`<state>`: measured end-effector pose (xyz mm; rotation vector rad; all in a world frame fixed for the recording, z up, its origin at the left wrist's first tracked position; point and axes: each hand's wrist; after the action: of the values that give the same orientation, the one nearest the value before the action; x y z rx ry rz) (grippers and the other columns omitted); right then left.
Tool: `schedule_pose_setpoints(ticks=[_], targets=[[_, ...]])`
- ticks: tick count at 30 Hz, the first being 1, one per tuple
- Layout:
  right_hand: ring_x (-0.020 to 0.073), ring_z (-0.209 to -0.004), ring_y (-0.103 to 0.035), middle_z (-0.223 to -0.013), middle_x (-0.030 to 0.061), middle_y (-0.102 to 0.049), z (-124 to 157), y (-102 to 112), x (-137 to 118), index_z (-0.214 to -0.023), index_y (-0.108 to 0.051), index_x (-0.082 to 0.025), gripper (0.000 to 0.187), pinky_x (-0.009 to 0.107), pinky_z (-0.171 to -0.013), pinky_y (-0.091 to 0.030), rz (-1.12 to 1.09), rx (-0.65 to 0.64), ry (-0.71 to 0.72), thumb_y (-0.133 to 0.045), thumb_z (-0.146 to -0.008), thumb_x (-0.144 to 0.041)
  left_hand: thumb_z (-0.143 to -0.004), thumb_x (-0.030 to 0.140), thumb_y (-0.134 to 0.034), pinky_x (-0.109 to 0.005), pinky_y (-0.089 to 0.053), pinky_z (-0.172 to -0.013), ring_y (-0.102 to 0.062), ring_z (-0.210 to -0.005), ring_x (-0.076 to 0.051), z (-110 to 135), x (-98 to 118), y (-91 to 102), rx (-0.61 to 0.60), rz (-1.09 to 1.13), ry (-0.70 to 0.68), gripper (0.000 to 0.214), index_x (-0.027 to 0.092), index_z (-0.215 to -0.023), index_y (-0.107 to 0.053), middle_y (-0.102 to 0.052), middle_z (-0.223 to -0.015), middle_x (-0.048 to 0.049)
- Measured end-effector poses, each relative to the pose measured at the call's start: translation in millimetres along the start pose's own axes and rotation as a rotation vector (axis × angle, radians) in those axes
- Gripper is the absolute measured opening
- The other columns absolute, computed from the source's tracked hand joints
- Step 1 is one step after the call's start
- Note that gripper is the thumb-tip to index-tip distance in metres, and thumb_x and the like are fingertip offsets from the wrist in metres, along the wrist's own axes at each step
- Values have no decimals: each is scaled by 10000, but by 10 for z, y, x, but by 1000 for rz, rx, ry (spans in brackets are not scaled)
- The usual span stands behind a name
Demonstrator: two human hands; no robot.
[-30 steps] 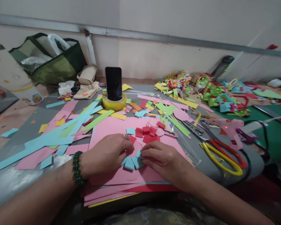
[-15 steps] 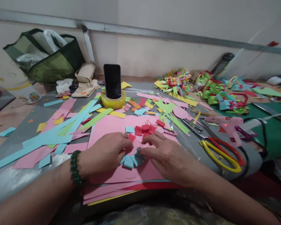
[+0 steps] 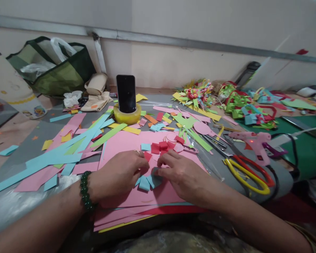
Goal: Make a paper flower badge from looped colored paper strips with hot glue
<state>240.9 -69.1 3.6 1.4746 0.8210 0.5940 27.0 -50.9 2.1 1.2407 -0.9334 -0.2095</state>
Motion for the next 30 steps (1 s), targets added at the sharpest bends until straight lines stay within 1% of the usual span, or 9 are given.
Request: schedule_pose_setpoints(ticks=[3,11,15,18,20,23,25,27,30], targets=[[207,-885,-498,-975,106,-609,5,5,19,-1016,-714,-195,377,348,-763,-464,28,44,-8,-432,-847,-10,-837,102,-486,-268,-413,-719,-570,-789,-163,0,-10,-9,14,1,-11,199,177,-749,-648,-632,-826,-25],[198,-885,-486,-935,83,-603,-26,-57,6,-1002,-706,-200,360,328,-764,-438,53,17,-16,-463,-830,2,-825,95,-498,-271,-424,-738,-584,-801,-166,16,-17,-25,14,-2,-20,189,179,-751,-650,-644,-839,-28],[188,-825,-508,-921,86,-627,39,26,-21,-960,-693,-176,337,322,-721,-465,41,144,16,-442,-820,1,-807,78,-494,-270,-423,-717,-583,-774,-163,18,-3,-19,10,-7,-14,198,181,-736,-647,-639,-816,-24],[194,-888,-570,-955,82,-651,228,190,48,-1018,-647,-192,309,333,-754,-497,-33,314,-48,-442,-849,-35,-837,102,-478,-282,-433,-734,-582,-803,-174,23,-1,-10,18,-4,-25,215,181,-740,-654,-641,-836,-35],[189,-914,-606,-971,73,-666,429,306,173,-1039,-628,-222,252,330,-780,-505,-3,487,-189,-476,-879,-100,-863,123,-461,-299,-443,-764,-579,-855,-192,21,-15,-3,35,-12,-21,236,181,-771,-671,-643,-876,-53],[198,-886,-639,-982,85,-699,797,438,451,-982,-656,-219,154,330,-762,-501,142,654,-553,-540,-899,-276,-883,134,-445,-322,-452,-830,-573,-937,-213,5,-54,2,57,-30,-7,262,185,-834,-697,-641,-943,-74],[192,-788,-643,-968,113,-716,1047,501,644,-980,-695,-199,289,321,-665,-485,149,611,-879,-545,-890,-430,-901,154,-435,-336,-454,-870,-570,-980,-220,-7,-78,-5,67,-37,-10,274,198,-939,-703,-639,-1007,-81],[170,-652,-607,-853,134,-721,1272,556,805,-968,-731,-177,466,316,-566,-432,141,541,-1176,-522,-858,-579,-923,171,-408,-360,-456,-900,-563,-1025,-231,-15,-92,-22,87,-52,0,330,203,-1157,-638,-630,-1083,-95],[150,-551,-541,-772,176,-713,1539,611,977,-943,-758,-137,582,314,-499,-373,208,492,-1409,-499,-834,-646,-937,160,-363,-392,-452,-930,-546,-1083,-243,-17,-88,-56,128,-69,33,488,169,-1424,-378,-598,-1185,-125]])
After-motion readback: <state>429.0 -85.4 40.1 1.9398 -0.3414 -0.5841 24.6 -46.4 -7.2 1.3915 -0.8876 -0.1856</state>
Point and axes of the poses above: each hand's wrist, its own z-axis away from the middle knuckle, its own y-axis out of the back of the hand, x = y × z
